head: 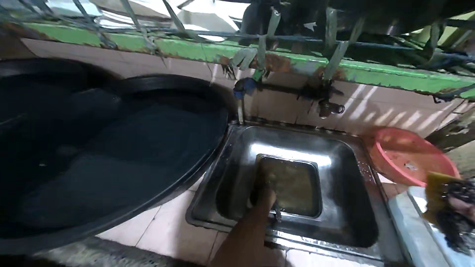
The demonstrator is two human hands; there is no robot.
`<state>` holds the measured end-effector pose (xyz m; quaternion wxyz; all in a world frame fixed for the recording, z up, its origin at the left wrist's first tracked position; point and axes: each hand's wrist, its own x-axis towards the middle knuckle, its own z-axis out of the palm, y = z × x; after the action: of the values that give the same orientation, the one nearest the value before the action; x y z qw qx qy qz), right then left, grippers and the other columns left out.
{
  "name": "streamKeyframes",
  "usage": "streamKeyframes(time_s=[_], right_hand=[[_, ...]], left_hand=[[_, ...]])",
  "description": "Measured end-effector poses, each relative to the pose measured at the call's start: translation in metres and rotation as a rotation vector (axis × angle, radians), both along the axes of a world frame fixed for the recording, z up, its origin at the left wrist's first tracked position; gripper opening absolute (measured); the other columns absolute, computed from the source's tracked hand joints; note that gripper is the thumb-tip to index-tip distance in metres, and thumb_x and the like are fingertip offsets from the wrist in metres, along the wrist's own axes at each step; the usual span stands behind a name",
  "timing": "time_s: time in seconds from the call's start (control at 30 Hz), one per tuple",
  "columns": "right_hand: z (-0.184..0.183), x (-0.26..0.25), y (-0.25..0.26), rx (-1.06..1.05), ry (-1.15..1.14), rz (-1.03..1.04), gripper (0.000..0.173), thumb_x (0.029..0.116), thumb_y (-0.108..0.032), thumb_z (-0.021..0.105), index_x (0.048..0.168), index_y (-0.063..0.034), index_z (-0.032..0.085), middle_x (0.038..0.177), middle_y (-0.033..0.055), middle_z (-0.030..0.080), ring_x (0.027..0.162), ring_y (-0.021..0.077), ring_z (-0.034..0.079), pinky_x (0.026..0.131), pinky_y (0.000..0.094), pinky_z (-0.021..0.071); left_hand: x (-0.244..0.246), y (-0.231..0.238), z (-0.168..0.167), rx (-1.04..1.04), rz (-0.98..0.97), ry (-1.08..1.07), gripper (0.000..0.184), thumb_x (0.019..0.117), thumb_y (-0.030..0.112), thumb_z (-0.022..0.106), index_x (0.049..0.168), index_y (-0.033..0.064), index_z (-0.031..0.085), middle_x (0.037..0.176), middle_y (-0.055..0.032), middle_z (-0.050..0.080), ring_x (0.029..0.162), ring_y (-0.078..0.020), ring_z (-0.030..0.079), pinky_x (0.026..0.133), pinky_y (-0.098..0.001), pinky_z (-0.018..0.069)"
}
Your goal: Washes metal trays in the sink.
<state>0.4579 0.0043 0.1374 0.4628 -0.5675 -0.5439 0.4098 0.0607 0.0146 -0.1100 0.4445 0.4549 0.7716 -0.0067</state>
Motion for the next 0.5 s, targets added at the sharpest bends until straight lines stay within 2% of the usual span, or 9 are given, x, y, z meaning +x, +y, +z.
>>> streamKeyframes(time_s=[0.07, 0.17, 0.27, 0.33, 0.4, 0.43, 0.5], right_hand=[[-0.005, -0.035, -0.01, -0.066, -0.021, -0.061, 0.051, 0.0886, -0.01, 0.064, 0.136, -0.0003, 0.047, 0.108, 0.0013, 0.068, 0.091, 0.0105, 0.07, 0.079, 0.0341, 0.0621], [-0.031, -0.064, -0.016, -0.154, 0.045, -0.11, 0.054, 0.0877, -0.005, 0.062, 0.14, -0.0005, 0.046, 0.106, 0.0025, 0.068, 0.087, 0.0084, 0.07, 0.075, 0.0311, 0.0617], [-0.056, -0.073, -0.012, -0.214, 0.227, -0.055, 0.046, 0.0941, -0.005, 0.053, 0.139, -0.0042, 0.045, 0.103, 0.001, 0.07, 0.086, 0.009, 0.071, 0.074, 0.0309, 0.0624], [-0.067, -0.074, -0.01, -0.301, 0.332, -0.04, 0.04, 0.0994, -0.011, 0.048, 0.139, -0.0079, 0.043, 0.099, -0.0001, 0.069, 0.084, 0.009, 0.071, 0.072, 0.031, 0.0623], [-0.073, -0.073, -0.01, -0.383, 0.406, -0.043, 0.027, 0.1037, -0.017, 0.042, 0.128, -0.0097, 0.049, 0.091, -0.0002, 0.07, 0.078, 0.0093, 0.071, 0.068, 0.0308, 0.0619], [-0.073, -0.074, -0.009, -0.417, 0.444, -0.039, 0.022, 0.1057, -0.019, 0.038, 0.12, -0.0114, 0.053, 0.087, -0.0011, 0.071, 0.076, 0.0086, 0.071, 0.067, 0.0297, 0.0618], [-0.075, -0.077, -0.007, -0.475, 0.519, -0.002, 0.029, 0.1082, -0.022, 0.031, 0.109, -0.0142, 0.059, 0.085, -0.0018, 0.074, 0.076, 0.0074, 0.072, 0.067, 0.0277, 0.0623]], left_hand=[[0.009, 0.004, -0.008, 0.029, 0.1, -0.094, 0.049, 0.1052, 0.02, 0.053, 0.145, -0.0067, 0.046, 0.143, -0.0266, 0.054, 0.13, -0.0371, 0.056, 0.108, -0.05, 0.0457], [0.026, 0.008, -0.005, -0.018, 0.092, -0.12, 0.046, 0.105, 0.023, 0.055, 0.139, -0.0082, 0.053, 0.144, -0.0276, 0.054, 0.134, -0.038, 0.053, 0.112, -0.0512, 0.0419], [0.034, 0.015, -0.005, -0.122, 0.185, -0.153, 0.042, 0.105, 0.022, 0.054, 0.137, -0.0057, 0.055, 0.139, -0.0251, 0.057, 0.125, -0.0349, 0.059, 0.105, -0.0483, 0.0481], [0.037, 0.018, -0.013, -0.124, 0.242, -0.194, 0.042, 0.1056, 0.025, 0.054, 0.137, -0.0039, 0.056, 0.135, -0.0237, 0.059, 0.118, -0.033, 0.062, 0.1, -0.047, 0.0497], [0.04, 0.019, -0.024, -0.083, 0.369, -0.305, 0.047, 0.1065, 0.033, 0.055, 0.137, -0.0022, 0.056, 0.128, -0.0229, 0.061, 0.108, -0.0312, 0.064, 0.094, -0.0456, 0.0518], [0.042, 0.02, -0.027, -0.081, 0.43, -0.361, 0.048, 0.1063, 0.034, 0.055, 0.139, -0.0011, 0.055, 0.129, -0.0225, 0.062, 0.109, -0.031, 0.064, 0.094, -0.0455, 0.0524], [0.046, 0.022, -0.029, -0.095, 0.511, -0.417, 0.044, 0.1051, 0.031, 0.058, 0.137, 0.0011, 0.056, 0.123, -0.0189, 0.063, 0.1, -0.0258, 0.064, 0.087, -0.0408, 0.0519]])
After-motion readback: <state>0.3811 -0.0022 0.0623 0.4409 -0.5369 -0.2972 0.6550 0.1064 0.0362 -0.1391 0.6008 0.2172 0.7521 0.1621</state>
